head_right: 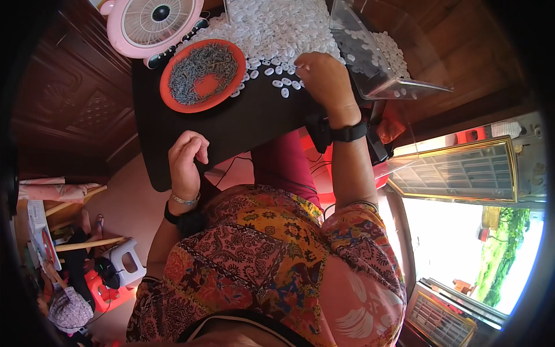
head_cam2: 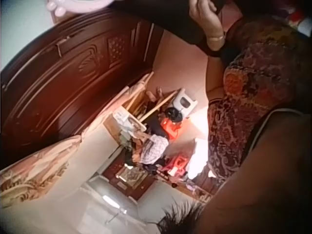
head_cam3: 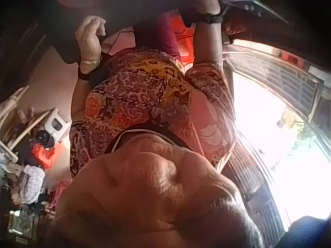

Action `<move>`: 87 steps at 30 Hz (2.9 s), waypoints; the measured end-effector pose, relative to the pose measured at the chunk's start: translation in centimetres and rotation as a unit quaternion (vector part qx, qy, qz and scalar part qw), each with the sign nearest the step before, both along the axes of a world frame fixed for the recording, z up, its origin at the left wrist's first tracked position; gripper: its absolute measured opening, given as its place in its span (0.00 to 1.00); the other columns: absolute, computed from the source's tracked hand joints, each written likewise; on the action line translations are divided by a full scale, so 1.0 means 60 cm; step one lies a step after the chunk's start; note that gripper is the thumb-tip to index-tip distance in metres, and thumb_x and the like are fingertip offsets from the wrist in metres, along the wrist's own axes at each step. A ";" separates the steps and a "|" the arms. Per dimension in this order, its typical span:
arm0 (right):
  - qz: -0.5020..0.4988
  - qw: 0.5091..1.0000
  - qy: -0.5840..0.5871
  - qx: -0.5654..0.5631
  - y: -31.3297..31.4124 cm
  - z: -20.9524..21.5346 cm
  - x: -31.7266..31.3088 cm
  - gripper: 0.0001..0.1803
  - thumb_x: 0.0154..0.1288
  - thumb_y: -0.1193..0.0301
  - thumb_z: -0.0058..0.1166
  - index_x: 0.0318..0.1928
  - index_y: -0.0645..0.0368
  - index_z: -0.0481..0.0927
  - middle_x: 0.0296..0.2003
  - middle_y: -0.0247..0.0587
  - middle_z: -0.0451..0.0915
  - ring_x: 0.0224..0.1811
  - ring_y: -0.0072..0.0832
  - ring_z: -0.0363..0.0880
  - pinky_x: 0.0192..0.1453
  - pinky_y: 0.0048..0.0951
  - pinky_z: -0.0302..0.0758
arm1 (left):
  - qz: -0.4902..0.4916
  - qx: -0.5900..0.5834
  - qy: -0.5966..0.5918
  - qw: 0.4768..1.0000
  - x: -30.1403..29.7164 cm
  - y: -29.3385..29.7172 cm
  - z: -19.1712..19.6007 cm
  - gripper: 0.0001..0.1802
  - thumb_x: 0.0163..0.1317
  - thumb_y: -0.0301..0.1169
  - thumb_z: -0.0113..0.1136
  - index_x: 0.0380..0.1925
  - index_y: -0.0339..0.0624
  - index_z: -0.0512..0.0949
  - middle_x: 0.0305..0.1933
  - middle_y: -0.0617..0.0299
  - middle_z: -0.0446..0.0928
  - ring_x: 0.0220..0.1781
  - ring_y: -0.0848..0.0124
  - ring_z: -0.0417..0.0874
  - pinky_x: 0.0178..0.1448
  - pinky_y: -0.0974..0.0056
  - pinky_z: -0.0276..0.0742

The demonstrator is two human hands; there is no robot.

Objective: Inserting small metal rings into white plastic components as part of a manual assembly task.

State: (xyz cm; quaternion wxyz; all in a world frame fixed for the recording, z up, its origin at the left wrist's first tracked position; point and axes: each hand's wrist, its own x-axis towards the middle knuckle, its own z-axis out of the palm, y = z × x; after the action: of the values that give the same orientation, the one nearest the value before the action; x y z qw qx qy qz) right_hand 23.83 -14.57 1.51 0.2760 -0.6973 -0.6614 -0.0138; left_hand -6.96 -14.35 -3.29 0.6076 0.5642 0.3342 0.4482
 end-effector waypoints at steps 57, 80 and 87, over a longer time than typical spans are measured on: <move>0.226 0.927 0.292 -0.063 -0.023 -0.001 -0.223 0.05 0.56 0.73 0.56 0.30 0.63 0.79 0.24 0.44 0.78 0.24 0.30 0.78 0.29 0.28 0.73 | -0.025 -0.003 -0.002 1.000 0.000 -0.011 -0.002 0.11 0.64 0.32 0.45 0.25 0.37 0.69 0.19 0.66 0.67 0.20 0.80 0.64 0.26 0.73 0.60; 0.235 0.936 -0.260 -0.016 0.206 -0.033 -0.192 0.08 0.56 0.67 0.50 0.32 0.53 0.80 0.29 0.41 0.80 0.34 0.40 0.80 0.37 0.38 0.77 | -0.073 -0.052 -0.027 0.996 -0.008 -0.010 0.001 0.09 0.61 0.29 0.44 0.24 0.37 0.68 0.17 0.66 0.66 0.18 0.80 0.64 0.23 0.73 0.56; 0.302 0.928 -0.218 -0.005 0.186 -0.008 -0.196 0.07 0.53 0.67 0.52 0.29 0.52 0.81 0.31 0.39 0.81 0.35 0.39 0.80 0.38 0.38 0.76 | -0.074 -0.061 -0.021 0.995 -0.009 -0.010 0.003 0.09 0.61 0.29 0.44 0.24 0.37 0.68 0.18 0.66 0.66 0.19 0.80 0.65 0.24 0.73 0.57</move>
State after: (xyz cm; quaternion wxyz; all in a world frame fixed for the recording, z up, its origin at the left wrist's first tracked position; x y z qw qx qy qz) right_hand 12.06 -3.40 1.00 0.1129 -0.4457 -0.8846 -0.0778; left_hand -7.49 -14.94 -3.11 0.6792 0.5400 0.3054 0.3922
